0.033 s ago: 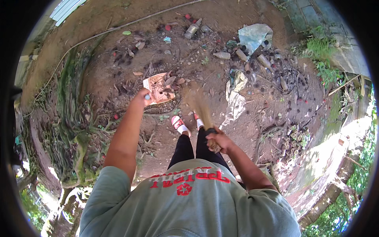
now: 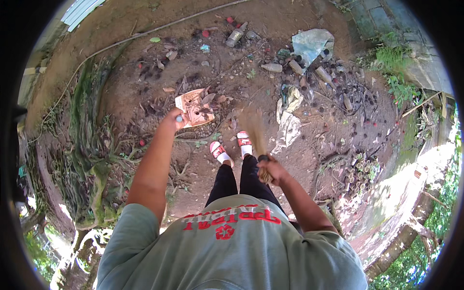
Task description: The person sweeps scattered debris and small litter on a dirt ground using a broom and dustpan. They gather the debris into the dustpan, then walk to a nearby pile and dump the contents before returning to continue sweeping.
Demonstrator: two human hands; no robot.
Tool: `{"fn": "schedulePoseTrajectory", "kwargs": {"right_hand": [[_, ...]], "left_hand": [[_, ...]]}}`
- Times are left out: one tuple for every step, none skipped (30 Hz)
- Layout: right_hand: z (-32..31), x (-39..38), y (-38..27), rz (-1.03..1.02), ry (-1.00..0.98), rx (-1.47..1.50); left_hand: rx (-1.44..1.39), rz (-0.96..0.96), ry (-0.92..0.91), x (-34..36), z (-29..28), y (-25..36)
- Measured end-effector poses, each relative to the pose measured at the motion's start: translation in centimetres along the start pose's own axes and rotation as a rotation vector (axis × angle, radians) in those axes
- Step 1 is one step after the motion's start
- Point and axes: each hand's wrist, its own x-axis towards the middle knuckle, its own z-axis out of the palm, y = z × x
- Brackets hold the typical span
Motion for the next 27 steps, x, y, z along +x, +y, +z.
{"fn": "schedulePoseTrajectory", "kwargs": {"right_hand": [[-1.0,2.1,-0.3,-0.012,0.13,-0.07],[-0.8,5.8,-1.3,0.002,0.147,0.075],[-0.7,8.8,-2.0,0.048,0.244,0.197],[-0.5,11.5,-2.9,0.066,0.064,0.224],[1.0,13.9,-2.9,0.131,0.048,0.211],[3.1,15.3,-2.4,0.111,-0.137,0.197],[4.9,15.6,-2.0,0.128,-0.206,0.143],[6.0,14.6,-1.9,0.097,-0.231,0.142],[7.1,12.8,-1.6,0.085,-0.229,0.119],[8.2,10.7,-1.3,0.072,-0.252,0.104],[8.4,8.2,-1.0,0.055,-0.22,0.112],[8.2,5.7,-0.8,0.002,-0.266,0.148],[7.7,3.5,-0.1,0.031,-0.151,0.113],[6.8,1.8,0.5,0.024,-0.091,0.1],[5.8,1.3,0.9,0.042,-0.109,0.103],[5.0,1.8,1.1,0.021,-0.016,0.123],[4.6,3.1,1.4,0.023,0.0,0.162],[4.7,4.9,1.8,0.052,0.097,0.186],[5.2,7.6,1.7,0.086,0.001,0.314],[6.3,10.6,1.0,0.146,0.052,0.414],[8.1,13.2,0.8,0.085,-0.036,0.34],[10.2,15.1,0.7,0.104,-0.169,0.368],[12.7,16.5,0.4,0.086,-0.238,0.33],[14.8,16.7,0.1,0.045,-0.37,0.282],[15.6,15.4,-0.1,0.058,-0.375,0.276],[16.5,13.8,-0.3,0.075,-0.361,0.263],[17.3,12.0,-0.6,0.083,-0.39,0.255]], "left_hand": [[-0.019,-0.021,0.036,-0.2,0.0,0.1],[-0.035,-0.018,0.067,-0.1,0.3,0.9],[-0.031,-0.017,0.05,-0.1,0.4,1.3],[-0.035,0.0,0.011,0.4,0.8,1.5],[-0.034,0.008,-0.035,0.9,0.5,1.7],[-0.051,-0.006,-0.013,1.6,0.4,1.8],[-0.047,-0.061,0.02,2.3,0.2,2.1],[-0.028,-0.126,0.028,3.1,0.2,2.7],[-0.006,-0.189,0.033,3.8,0.1,3.3],[-0.003,-0.138,0.015,4.4,-0.3,3.3],[-0.003,-0.128,0.049,5.0,-0.4,3.5],[-0.004,-0.118,0.084,5.5,-0.6,3.6],[-0.005,-0.107,0.116,5.8,-0.8,3.9],[-0.008,-0.138,0.02,5.8,-1.3,4.1],[-0.013,-0.15,-0.004,5.9,-1.5,4.1],[-0.022,-0.161,-0.027,5.9,-1.7,4.0],[-0.032,-0.172,-0.049,5.7,-1.9,3.9],[0.031,-0.114,-0.043,5.5,-1.7,3.6],[0.035,-0.109,-0.019,5.1,-1.9,3.3],[0.04,-0.101,-0.003,4.9,-1.4,3.0],[0.043,-0.093,0.012,4.5,-1.0,2.8],[0.024,-0.159,-0.037,4.1,-0.8,2.9],[0.073,-0.101,-0.032,3.7,-0.6,2.4],[0.125,-0.041,-0.027,3.4,-0.2,2.3],[0.15,-0.024,-0.091,3.2,-0.1,2.0],[-0.01,-0.146,0.006,2.8,-0.1,3.0],[0.029,-0.155,-0.001,2.6,-0.2,3.2]]}}
